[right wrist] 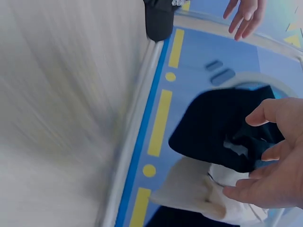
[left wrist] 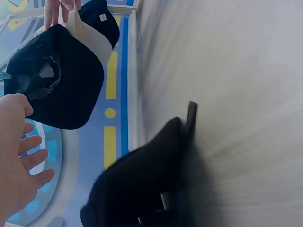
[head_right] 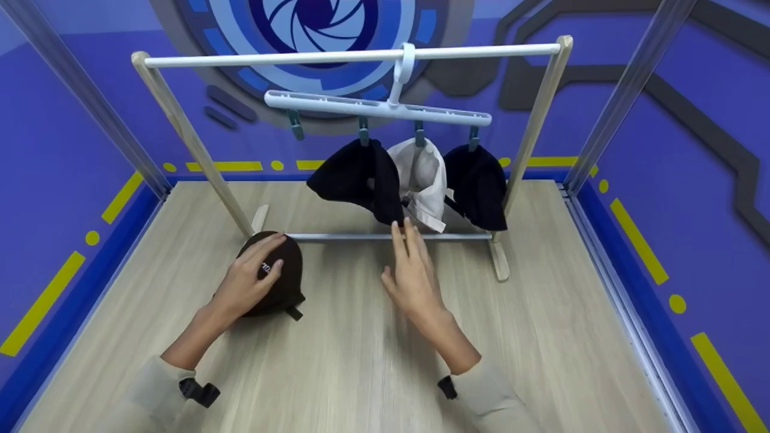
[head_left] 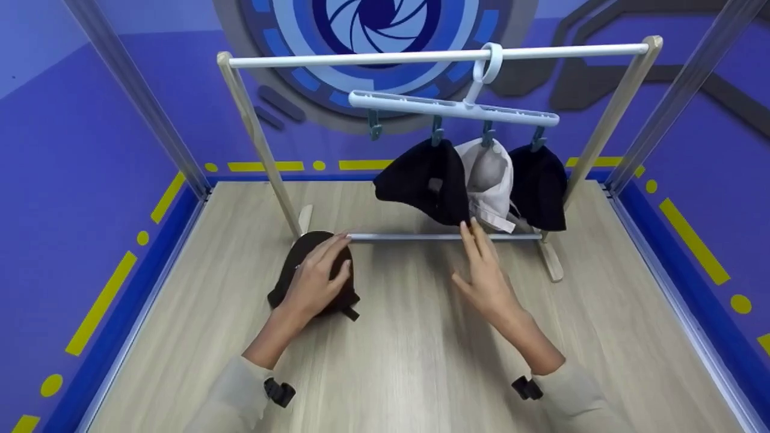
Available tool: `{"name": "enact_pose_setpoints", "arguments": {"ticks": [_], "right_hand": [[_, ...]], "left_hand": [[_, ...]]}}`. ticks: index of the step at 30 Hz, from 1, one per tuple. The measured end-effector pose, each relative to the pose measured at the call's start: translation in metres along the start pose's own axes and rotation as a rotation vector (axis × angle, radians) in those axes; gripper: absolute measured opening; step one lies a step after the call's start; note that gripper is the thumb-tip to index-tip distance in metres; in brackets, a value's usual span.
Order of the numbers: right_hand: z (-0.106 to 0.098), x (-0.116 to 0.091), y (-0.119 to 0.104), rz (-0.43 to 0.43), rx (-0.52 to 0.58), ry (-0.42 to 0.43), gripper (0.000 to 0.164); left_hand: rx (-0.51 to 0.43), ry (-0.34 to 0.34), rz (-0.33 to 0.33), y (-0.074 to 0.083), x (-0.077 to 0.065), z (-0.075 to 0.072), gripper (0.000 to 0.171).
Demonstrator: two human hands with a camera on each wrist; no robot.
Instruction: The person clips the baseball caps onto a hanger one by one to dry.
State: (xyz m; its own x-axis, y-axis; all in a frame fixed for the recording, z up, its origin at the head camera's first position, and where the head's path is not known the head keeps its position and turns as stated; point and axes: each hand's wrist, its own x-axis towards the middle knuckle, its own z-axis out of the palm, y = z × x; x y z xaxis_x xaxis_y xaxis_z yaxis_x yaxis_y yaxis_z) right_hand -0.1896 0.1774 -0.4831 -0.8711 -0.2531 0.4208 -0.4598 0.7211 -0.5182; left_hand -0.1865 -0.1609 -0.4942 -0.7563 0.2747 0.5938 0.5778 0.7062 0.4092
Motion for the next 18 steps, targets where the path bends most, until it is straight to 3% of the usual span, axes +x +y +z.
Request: {"name": "enact_pose_setpoints", "arguments": {"ticks": [18], "right_hand": [[0.042,-0.022,-0.009,-0.045,0.002,-0.121,0.092]], "left_hand": [[0.060,-0.004,-0.043,-0.015,-0.039,-0.012,0.043]]}}
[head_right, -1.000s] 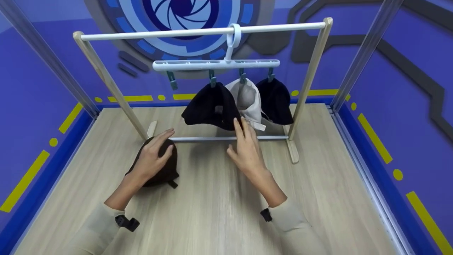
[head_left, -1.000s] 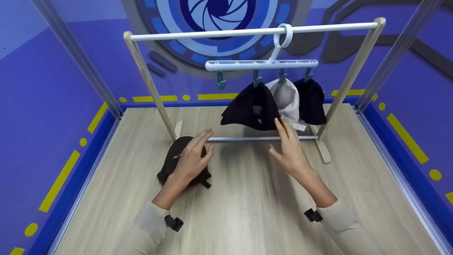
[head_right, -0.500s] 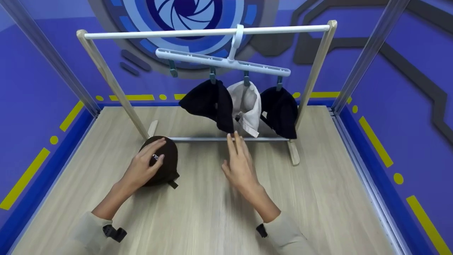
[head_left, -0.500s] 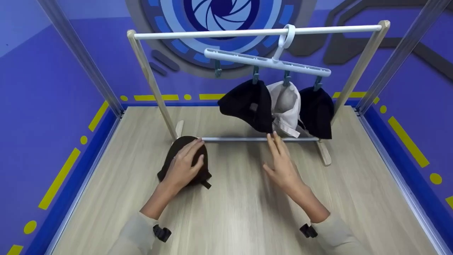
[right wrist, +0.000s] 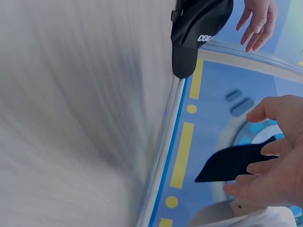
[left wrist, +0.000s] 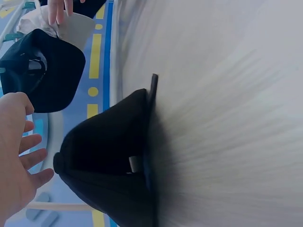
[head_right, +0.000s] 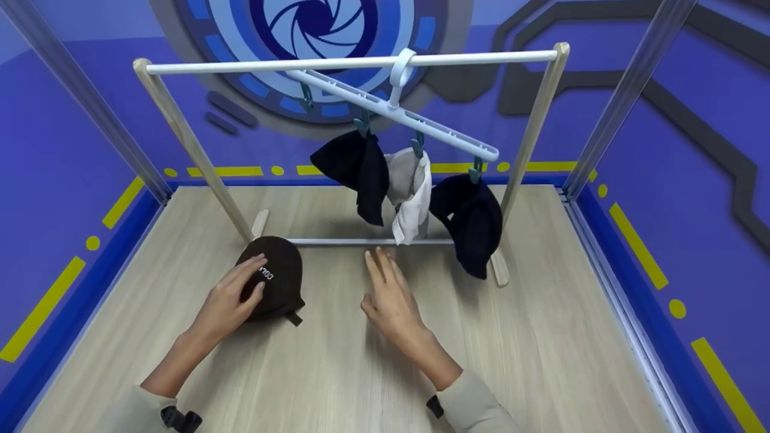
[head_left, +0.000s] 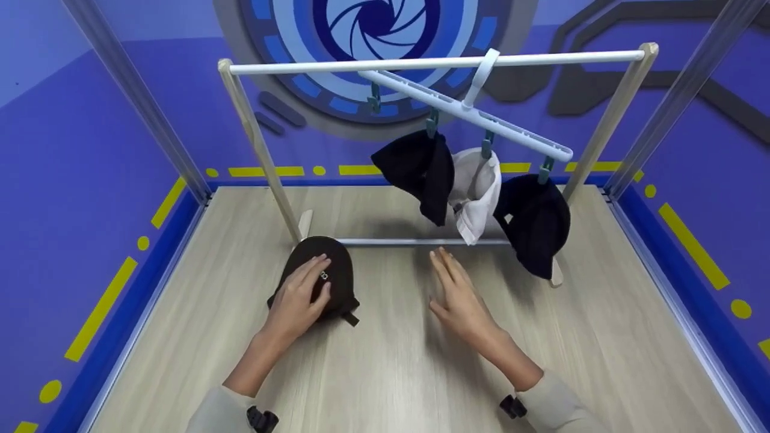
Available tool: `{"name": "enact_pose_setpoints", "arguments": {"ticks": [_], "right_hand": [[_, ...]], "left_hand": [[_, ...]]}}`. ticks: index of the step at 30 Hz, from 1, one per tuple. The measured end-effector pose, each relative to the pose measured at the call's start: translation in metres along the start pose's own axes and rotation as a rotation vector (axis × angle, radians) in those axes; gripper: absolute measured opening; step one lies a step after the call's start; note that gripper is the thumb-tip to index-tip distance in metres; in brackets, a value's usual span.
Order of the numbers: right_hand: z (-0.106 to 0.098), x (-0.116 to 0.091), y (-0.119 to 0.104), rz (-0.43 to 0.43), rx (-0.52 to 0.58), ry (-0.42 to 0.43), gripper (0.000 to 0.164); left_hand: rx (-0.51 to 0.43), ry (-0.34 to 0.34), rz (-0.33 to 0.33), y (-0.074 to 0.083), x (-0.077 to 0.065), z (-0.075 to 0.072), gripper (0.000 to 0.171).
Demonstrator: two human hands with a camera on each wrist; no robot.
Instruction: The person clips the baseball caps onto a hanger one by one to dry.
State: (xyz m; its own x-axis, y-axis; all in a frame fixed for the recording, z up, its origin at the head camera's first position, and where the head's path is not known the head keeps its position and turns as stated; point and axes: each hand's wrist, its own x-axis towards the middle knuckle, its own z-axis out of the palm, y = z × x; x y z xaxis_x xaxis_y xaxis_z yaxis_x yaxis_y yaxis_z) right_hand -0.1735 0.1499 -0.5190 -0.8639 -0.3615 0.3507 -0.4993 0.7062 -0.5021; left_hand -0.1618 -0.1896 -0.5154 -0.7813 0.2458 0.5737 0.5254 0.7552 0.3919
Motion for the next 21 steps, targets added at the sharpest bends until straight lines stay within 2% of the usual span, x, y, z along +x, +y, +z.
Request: {"name": "enact_pose_setpoints", "arguments": {"ticks": [6,14,21], "right_hand": [[0.008,0.002,-0.006,-0.037,0.001,-0.023,0.087],[0.018,0.007,-0.014,-0.091,0.008,-0.025,0.076],[0.024,0.011,-0.024,-0.116,0.017,-0.032,0.075]], "left_hand": [[0.023,-0.010,0.001,-0.005,-0.006,-0.002,0.043],[0.074,0.012,0.037,-0.011,-0.011,-0.005,0.045],[0.132,-0.019,0.049,-0.018,-0.017,-0.012,0.049]]}}
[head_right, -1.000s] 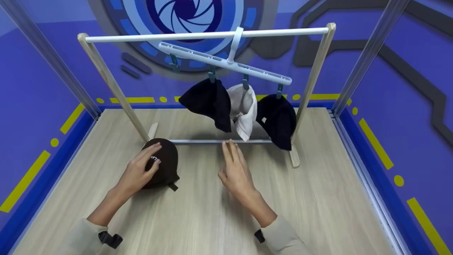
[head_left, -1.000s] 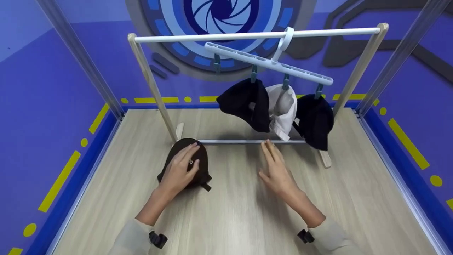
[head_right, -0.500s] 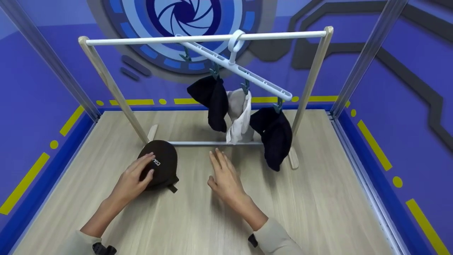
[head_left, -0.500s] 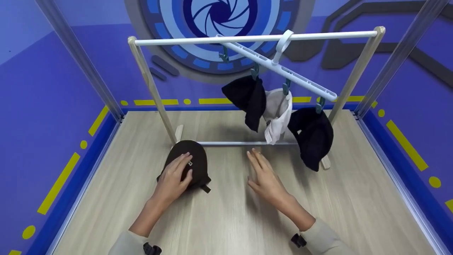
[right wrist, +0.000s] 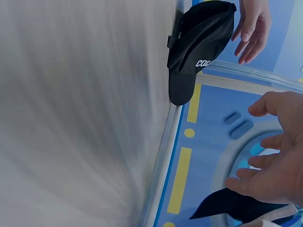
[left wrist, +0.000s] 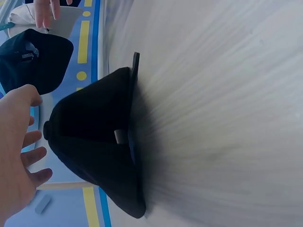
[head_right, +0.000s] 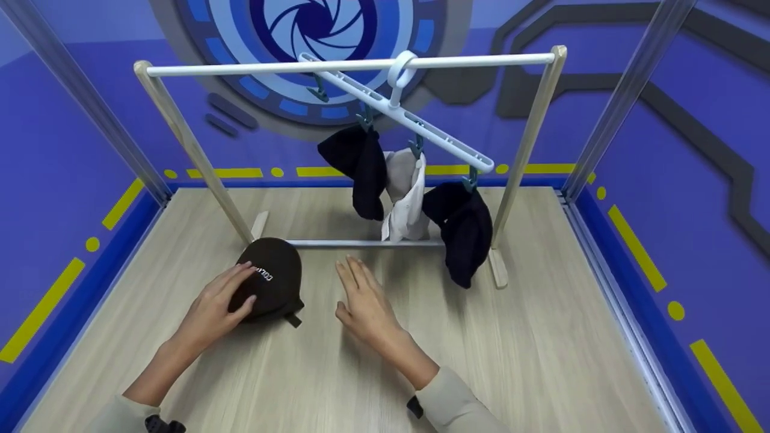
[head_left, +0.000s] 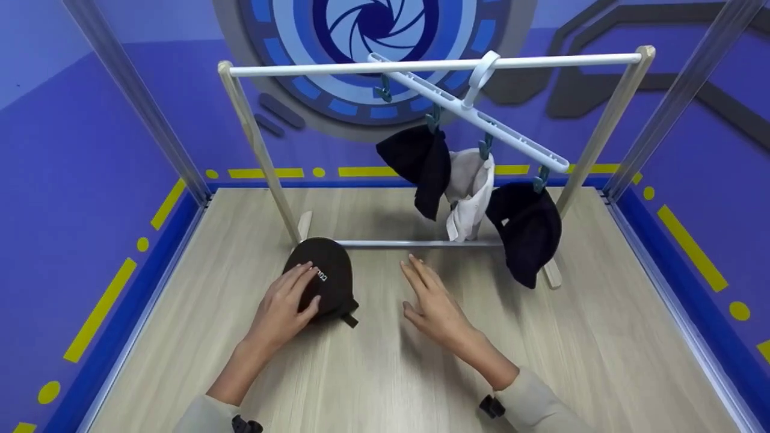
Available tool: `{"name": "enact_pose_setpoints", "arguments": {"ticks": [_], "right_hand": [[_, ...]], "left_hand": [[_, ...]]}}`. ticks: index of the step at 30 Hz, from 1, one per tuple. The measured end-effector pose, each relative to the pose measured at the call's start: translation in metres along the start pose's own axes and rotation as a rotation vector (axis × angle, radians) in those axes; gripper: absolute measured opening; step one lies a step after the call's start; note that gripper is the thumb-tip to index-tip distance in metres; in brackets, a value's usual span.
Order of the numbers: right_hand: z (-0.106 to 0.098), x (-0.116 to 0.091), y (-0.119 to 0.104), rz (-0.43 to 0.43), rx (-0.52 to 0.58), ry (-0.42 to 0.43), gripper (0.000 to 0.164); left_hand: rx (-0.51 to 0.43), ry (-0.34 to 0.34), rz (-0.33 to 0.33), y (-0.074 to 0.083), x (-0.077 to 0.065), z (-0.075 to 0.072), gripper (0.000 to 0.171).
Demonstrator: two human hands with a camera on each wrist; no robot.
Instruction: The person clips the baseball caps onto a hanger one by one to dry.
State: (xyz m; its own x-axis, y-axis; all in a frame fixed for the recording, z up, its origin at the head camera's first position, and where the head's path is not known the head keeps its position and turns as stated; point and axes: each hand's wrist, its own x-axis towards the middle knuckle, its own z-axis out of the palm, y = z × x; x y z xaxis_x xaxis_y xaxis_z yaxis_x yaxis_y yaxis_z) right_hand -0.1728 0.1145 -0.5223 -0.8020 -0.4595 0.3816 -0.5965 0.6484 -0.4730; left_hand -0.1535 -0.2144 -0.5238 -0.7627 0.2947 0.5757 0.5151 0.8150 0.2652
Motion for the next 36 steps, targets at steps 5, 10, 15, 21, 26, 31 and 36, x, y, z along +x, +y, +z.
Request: {"name": "enact_pose_setpoints", "arguments": {"ticks": [5,10,15,21,26,31,36], "right_hand": [[0.006,0.006,-0.006,-0.033,0.016,-0.009,0.074],[0.014,0.009,-0.012,-0.065,0.019,-0.043,0.072],[0.022,0.013,-0.018,-0.102,0.019,-0.070,0.070],[0.030,0.019,-0.026,-0.135,0.011,-0.084,0.069],[0.036,0.024,-0.031,-0.140,0.023,-0.118,0.069],[0.045,0.031,-0.036,-0.149,0.024,-0.152,0.069],[0.057,0.037,-0.039,-0.168,0.031,-0.184,0.074]], "left_hand": [[0.024,-0.023,0.009,-0.005,-0.004,-0.004,0.054],[0.050,-0.061,0.013,-0.008,-0.008,-0.008,0.059],[0.056,-0.104,-0.008,-0.009,-0.014,-0.011,0.065],[0.062,-0.136,-0.016,-0.009,-0.021,-0.016,0.074],[0.074,-0.171,-0.006,-0.008,-0.025,-0.016,0.080],[0.107,-0.214,0.007,-0.011,-0.027,-0.013,0.086],[0.130,-0.236,0.002,-0.017,-0.031,-0.012,0.091]]}}
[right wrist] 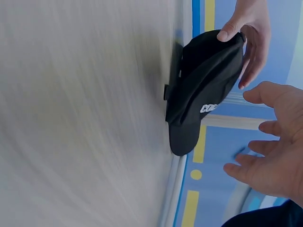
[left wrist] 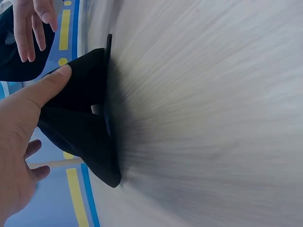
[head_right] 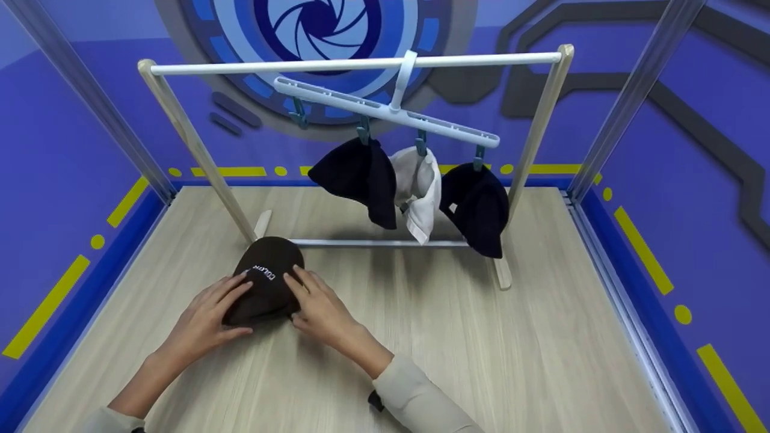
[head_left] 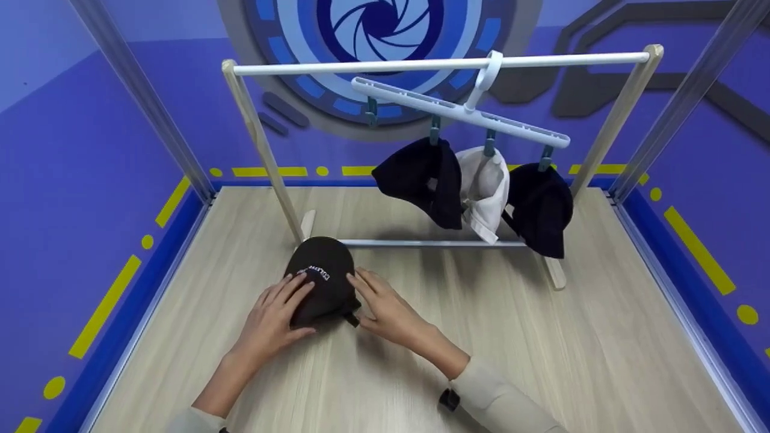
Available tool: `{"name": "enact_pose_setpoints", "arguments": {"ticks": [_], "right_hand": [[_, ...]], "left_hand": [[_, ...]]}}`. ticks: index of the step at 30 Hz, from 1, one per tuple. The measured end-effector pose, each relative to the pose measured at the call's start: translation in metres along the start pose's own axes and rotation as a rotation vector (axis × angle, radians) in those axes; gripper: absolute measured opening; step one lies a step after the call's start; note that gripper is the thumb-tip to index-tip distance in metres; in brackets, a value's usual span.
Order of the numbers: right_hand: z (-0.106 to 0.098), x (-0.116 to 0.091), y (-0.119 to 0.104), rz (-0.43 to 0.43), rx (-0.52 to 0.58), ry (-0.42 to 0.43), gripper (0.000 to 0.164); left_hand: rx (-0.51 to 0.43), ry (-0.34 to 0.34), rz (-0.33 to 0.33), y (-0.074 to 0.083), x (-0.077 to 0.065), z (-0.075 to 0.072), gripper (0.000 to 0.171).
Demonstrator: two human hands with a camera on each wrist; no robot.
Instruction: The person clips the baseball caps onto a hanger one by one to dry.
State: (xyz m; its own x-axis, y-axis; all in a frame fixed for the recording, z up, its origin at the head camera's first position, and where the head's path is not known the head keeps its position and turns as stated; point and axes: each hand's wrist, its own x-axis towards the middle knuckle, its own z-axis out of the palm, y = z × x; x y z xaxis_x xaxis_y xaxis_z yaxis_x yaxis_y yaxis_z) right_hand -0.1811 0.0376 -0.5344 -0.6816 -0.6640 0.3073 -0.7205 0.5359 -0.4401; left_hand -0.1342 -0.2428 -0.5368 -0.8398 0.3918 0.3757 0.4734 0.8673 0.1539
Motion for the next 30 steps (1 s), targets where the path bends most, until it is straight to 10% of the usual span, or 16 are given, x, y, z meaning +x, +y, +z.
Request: {"name": "enact_pose_setpoints", "arguments": {"ticks": [14,30], "right_hand": [[0.040,0.021,-0.013,-0.073,-0.081,-0.098,0.085],[0.066,0.042,-0.025,-0.092,-0.150,-0.027,0.093]], "left_hand": [[-0.092,0.021,-0.119,-0.008,-0.012,0.007,0.100],[-0.184,-0.010,-0.269,-0.010,-0.021,0.017,0.100]]}}
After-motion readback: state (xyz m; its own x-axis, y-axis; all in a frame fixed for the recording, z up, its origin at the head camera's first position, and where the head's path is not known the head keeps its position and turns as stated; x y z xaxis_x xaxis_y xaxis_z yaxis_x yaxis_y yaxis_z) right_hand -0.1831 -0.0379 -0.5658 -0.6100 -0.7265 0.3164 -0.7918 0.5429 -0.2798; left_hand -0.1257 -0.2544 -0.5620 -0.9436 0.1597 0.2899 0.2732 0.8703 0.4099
